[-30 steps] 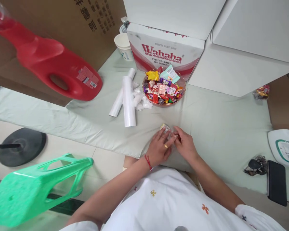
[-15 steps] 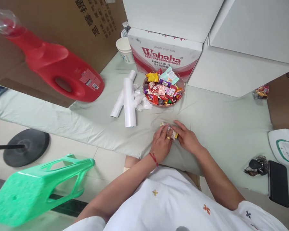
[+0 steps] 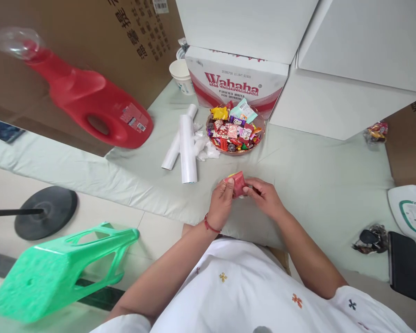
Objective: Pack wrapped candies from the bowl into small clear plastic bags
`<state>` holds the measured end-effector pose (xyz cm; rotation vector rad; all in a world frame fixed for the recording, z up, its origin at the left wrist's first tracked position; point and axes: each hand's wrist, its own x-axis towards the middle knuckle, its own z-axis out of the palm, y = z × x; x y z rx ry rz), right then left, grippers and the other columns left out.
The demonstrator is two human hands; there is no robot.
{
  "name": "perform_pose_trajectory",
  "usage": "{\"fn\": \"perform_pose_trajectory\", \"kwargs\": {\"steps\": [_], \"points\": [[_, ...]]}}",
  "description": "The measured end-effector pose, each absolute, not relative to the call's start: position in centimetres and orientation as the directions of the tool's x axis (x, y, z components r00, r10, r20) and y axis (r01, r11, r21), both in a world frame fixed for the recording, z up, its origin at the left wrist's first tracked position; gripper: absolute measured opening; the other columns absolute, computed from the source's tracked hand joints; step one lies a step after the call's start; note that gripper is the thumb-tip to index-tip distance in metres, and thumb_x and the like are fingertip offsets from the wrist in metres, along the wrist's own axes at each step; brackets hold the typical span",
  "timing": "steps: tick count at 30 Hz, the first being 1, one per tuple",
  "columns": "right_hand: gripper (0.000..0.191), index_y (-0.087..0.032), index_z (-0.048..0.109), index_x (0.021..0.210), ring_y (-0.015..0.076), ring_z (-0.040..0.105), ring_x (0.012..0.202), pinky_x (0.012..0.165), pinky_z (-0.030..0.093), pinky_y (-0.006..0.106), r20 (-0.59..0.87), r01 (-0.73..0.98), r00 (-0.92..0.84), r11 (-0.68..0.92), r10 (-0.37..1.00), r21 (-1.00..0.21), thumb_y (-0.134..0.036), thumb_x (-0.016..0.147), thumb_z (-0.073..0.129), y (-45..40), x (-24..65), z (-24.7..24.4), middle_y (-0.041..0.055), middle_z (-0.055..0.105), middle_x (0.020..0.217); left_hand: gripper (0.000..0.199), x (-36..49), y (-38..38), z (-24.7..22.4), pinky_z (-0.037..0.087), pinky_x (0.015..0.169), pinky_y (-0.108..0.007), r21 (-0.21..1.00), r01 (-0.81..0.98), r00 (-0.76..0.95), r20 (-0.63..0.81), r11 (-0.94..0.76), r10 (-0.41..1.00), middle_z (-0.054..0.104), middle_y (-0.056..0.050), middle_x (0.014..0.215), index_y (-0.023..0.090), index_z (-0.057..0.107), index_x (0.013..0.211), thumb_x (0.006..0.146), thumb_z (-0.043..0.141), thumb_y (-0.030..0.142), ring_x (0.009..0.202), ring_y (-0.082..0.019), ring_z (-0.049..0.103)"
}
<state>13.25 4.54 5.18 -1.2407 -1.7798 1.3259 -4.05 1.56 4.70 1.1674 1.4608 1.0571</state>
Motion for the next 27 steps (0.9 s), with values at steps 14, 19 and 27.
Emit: {"fn": "perform_pose_trajectory", "kwargs": {"steps": [14, 19, 27], "points": [[0.039, -0.023, 0.071, 0.105, 0.0179, 0.064, 0.077, 0.072, 0.052, 0.029, -0.349, 0.301, -0.25, -0.27, 0.903, -0.915, -0.058, 0.09, 0.064, -0.5, 15.0, 4.4, 0.0016, 0.073, 0.088, 0.052, -4.3, -1.5, 3.7, 0.026, 0.058, -0.029, 0.903, 0.205, 0.294, -0.426, 0.379, 0.856, 0.038, 0.004, 0.06, 0.021, 0.046, 0.065, 0.091, 0.051, 0.066, 0.06, -0.013, 0.033], [0.042, -0.023, 0.079, 0.102, 0.0231, 0.069, 0.082, 0.074, 0.052, 0.033, -0.438, 0.556, -0.105, -0.313, 0.893, -0.77, -0.059, 0.083, 0.071, -0.7, 24.5, 7.8, 0.0056, 0.079, 0.096, 0.043, -5.2, -2.6, 3.0, 0.028, 0.057, -0.028, 0.857, 0.244, 0.331, -0.514, 0.454, 0.791, 0.042, 0.004, 0.061, 0.019, 0.06, 0.074, 0.088, 0.052, 0.058, 0.058, -0.012, 0.033], [0.04, -0.017, 0.079, 0.093, 0.0294, 0.066, 0.072, 0.065, 0.042, 0.046, 0.071, 0.809, 0.574, -0.553, 0.816, -0.2, -0.056, 0.085, 0.071, 11.0, 43.5, 13.5, 0.0218, 0.071, 0.078, 0.046, -6.5, -3.1, 2.3, 0.032, 0.055, -0.027, 0.836, 0.217, 0.261, -0.548, 0.504, 0.795, 0.051, 0.003, 0.066, 0.017, 0.067, 0.088, 0.087, 0.055, 0.061, 0.057, -0.013, 0.041]]}}
